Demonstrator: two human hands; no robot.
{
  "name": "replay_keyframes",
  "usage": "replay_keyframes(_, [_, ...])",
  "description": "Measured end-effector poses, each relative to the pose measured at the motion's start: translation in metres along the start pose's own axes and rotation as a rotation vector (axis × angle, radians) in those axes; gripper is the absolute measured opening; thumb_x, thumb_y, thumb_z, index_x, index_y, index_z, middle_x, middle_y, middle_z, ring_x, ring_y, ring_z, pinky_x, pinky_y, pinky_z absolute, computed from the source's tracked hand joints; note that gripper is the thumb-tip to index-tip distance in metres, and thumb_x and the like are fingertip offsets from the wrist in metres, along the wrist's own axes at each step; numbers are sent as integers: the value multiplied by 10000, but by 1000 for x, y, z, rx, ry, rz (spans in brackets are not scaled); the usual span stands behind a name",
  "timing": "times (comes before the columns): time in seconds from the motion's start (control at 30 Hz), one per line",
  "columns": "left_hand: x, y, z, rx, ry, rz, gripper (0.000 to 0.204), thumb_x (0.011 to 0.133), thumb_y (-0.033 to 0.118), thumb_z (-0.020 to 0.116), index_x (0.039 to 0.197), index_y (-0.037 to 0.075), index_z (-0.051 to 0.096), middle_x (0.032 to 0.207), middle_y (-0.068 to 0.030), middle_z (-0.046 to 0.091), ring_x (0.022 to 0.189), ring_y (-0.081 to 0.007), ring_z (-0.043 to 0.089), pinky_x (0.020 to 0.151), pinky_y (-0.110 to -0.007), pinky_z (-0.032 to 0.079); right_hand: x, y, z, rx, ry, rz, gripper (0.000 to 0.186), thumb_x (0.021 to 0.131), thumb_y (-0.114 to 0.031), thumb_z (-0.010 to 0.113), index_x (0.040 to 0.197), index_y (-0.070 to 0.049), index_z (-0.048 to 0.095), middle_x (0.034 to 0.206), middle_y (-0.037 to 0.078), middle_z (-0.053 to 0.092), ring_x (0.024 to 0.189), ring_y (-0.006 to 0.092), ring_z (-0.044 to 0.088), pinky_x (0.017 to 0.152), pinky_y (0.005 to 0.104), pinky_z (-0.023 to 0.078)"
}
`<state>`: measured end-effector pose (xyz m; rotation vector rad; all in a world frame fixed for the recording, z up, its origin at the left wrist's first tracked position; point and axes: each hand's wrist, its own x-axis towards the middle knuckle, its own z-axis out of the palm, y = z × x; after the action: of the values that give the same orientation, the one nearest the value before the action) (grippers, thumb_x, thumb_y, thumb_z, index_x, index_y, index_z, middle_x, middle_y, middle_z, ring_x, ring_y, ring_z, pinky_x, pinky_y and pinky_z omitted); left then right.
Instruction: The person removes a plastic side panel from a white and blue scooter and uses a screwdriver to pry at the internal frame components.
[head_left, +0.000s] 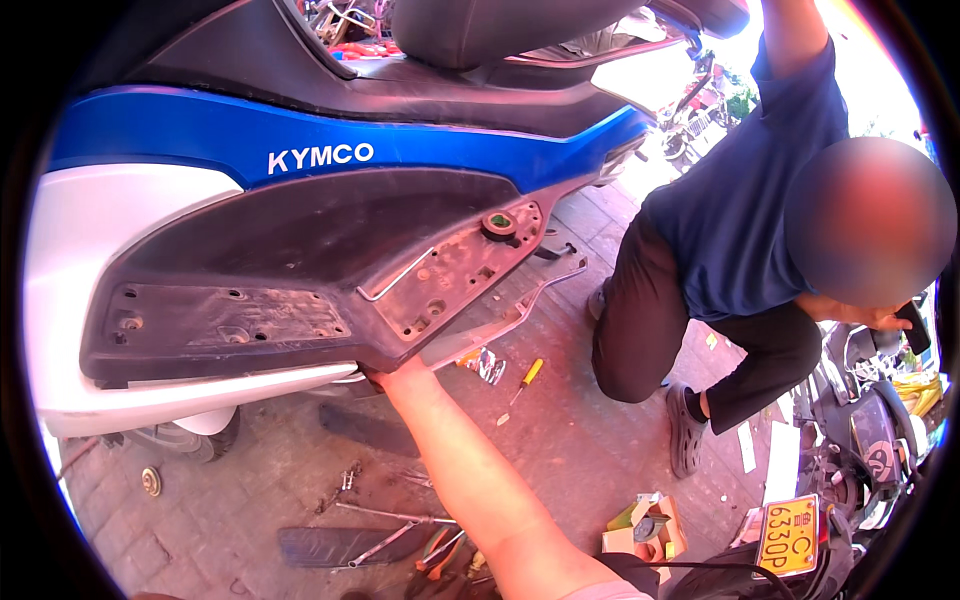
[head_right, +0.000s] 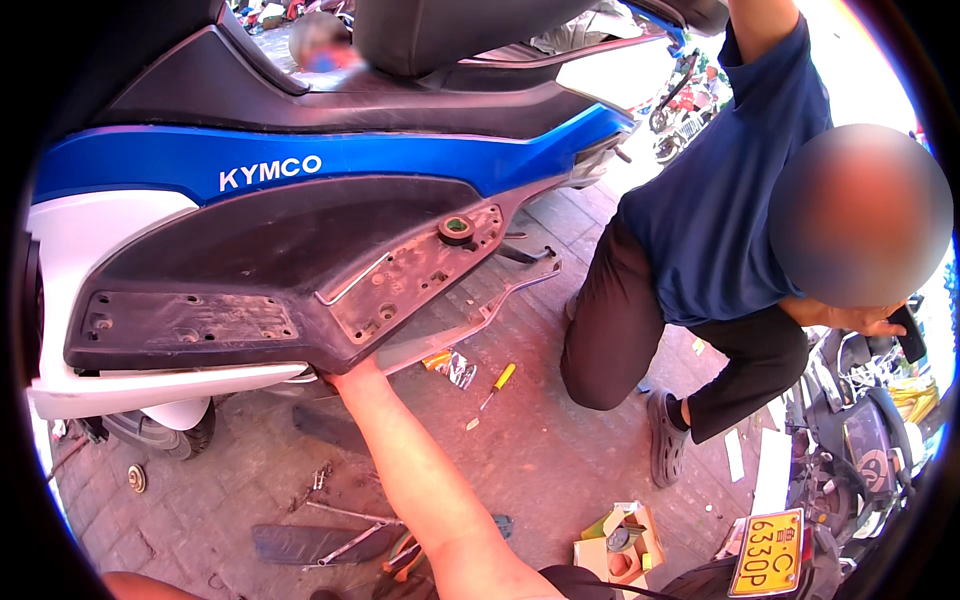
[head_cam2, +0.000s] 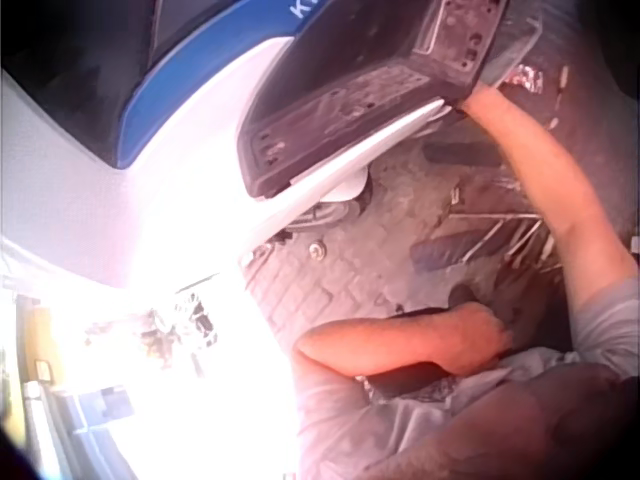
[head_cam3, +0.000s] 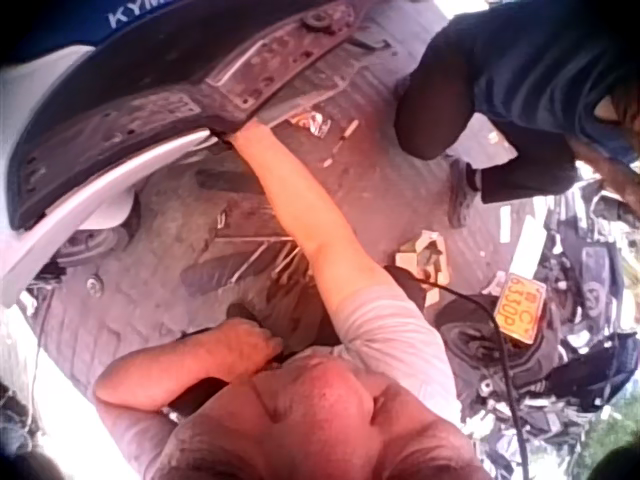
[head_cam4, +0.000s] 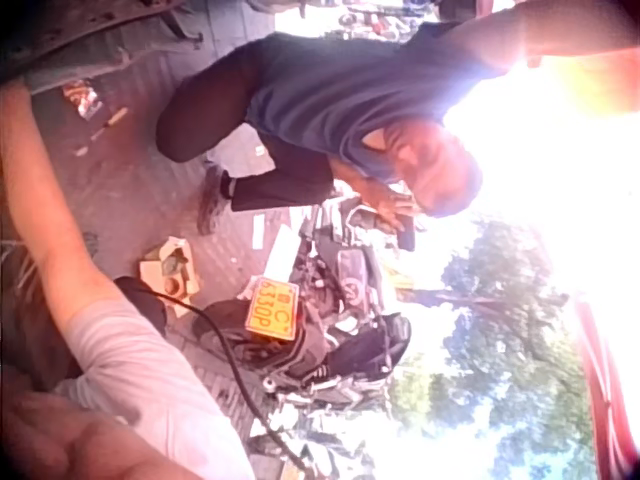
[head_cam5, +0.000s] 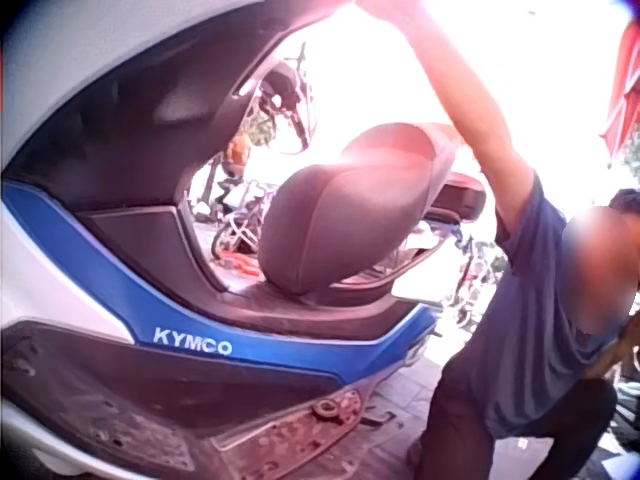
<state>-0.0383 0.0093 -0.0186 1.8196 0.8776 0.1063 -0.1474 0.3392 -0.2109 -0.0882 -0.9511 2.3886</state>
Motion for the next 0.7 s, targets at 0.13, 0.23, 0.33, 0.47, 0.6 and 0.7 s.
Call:
replay_keyframes(0.13, [-4,16,4,29,48,-49,377,937,403,643,994,31,666,876,-194,717,861,-392,722,760,-509,569,-25,-23,37,600,269,33,546,1082,-489,359,1504,-165,480,1499,138,541,1379,371,513,1162,574,410])
replay_keyframes(0.23, [-3,22,9,42,79,-47,367,932,395,654,991,33,666,880,-193,719,860,-392,722,758,-506,569,-33,-34,35,576,297,82,567,1073,-513,337,1496,-165,483,1497,113,548,1374,352,525,1168,555,406])
replay_keyframes(0.33, [2,28,8,57,77,-49,365,925,391,664,977,30,669,866,-197,719,847,-395,722,753,-508,570,-45,-39,18,-980,177,-312,555,974,-403,547,1474,-166,524,1465,88,588,1362,330,541,1141,535,417])
replay_keyframes(0.47, [6,37,-3,36,25,-117,393,941,407,648,968,16,674,867,-218,727,852,-407,724,756,-518,572,-62,-53,40,-1995,51,-507,629,849,-278,726,1451,-179,573,1381,61,650,1309,324,580,1088,527,443])
replay_keyframes(0.6, [13,38,-16,68,15,-100,429,959,430,627,990,6,684,901,-239,736,883,-431,723,783,-542,570,-77,-55,14,-2006,32,-318,494,879,-308,694,1307,-64,656,1316,188,654,1256,391,582,1071,508,449])
replay_keyframes(0.7, [9,35,-14,97,58,-44,437,965,434,622,1006,4,690,919,-243,739,897,-445,719,800,-554,566,-98,-65,18,-2177,59,-145,459,895,-308,680,1235,0,668,1257,203,660,1207,398,589,1061,506,452])
